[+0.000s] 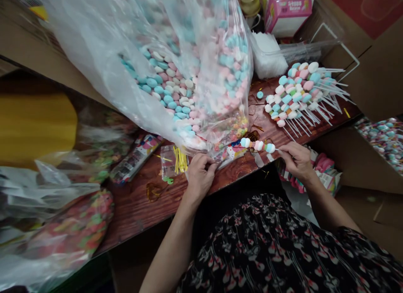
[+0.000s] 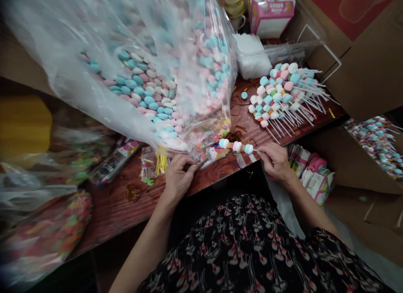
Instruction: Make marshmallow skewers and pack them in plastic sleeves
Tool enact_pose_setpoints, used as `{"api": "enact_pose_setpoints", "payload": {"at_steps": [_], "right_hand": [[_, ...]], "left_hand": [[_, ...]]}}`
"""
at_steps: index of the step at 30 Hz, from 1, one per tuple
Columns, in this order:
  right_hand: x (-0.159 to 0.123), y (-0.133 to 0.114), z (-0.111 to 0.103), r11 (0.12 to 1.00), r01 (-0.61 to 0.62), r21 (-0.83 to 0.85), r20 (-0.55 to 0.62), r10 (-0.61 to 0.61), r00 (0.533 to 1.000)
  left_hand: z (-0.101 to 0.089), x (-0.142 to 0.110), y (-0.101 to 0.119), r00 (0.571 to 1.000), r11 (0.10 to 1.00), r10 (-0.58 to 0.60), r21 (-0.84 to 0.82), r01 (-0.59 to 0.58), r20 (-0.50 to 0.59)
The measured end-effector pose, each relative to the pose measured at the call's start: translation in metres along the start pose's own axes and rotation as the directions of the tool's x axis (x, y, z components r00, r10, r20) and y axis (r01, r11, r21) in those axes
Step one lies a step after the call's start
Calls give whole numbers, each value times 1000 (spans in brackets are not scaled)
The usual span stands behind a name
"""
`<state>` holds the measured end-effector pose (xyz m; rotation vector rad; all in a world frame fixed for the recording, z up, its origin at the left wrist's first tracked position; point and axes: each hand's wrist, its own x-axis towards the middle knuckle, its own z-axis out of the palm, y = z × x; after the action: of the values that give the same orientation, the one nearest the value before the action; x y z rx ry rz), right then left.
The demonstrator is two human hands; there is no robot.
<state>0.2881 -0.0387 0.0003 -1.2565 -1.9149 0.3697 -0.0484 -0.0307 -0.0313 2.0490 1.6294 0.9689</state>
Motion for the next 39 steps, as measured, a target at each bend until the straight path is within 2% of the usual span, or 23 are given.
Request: {"api": "enact_pose_setpoints", "payload": {"at_steps": [2,4,6,9,11,16,21,24,27,30,32,35,37,39], "right_hand": [[0,-1,-1,1000,-3,19,12,3,1000],[-1,-3,-1,998,-28,57,1,28,1000],[-2,-7,1,988,-105,114,-42,110,993],[-4,-15,10,934,-265,239,-112,297,948],[-4,-20,16,897,-316,309,-101,361,927],[-6,-29,29,887,-307,343,-11,331,944],[-7,-29,30,886,-300,352,19,314,949],[-6,-26,24,908,-254,333,25,260,965],[-4,-24,18,929,-223,294,53,217,975],[-4,-25,14,937,-216,275,82,201,976],[-5,-26,15,907,-281,314,54,278,959],[-4,-32,23,774,-398,493,42,436,899],[-1,-40,34,687,-421,593,103,454,885],[5,-51,48,654,-433,620,159,435,886]], "left_hand": [[-3,1,0,1000,1000,-7,5,7,28],[-4,1,1,998,998,35,46,-37,51],[-2,0,3,994,988,92,116,-98,56],[3,-3,6,991,962,126,240,-133,44],[6,-4,8,991,949,128,286,-134,40],[5,0,9,996,974,78,209,-83,32],[-2,1,5,999,998,-27,-48,28,30],[-5,0,2,998,988,-37,-148,44,46],[-5,0,0,997,989,-17,-144,28,78],[-2,3,3,995,999,17,-49,-12,102],[0,4,5,995,998,47,28,-49,88],[3,2,5,996,994,78,71,-81,46],[5,0,5,996,994,88,67,-90,23],[6,-2,4,995,993,103,62,-103,2]]}}
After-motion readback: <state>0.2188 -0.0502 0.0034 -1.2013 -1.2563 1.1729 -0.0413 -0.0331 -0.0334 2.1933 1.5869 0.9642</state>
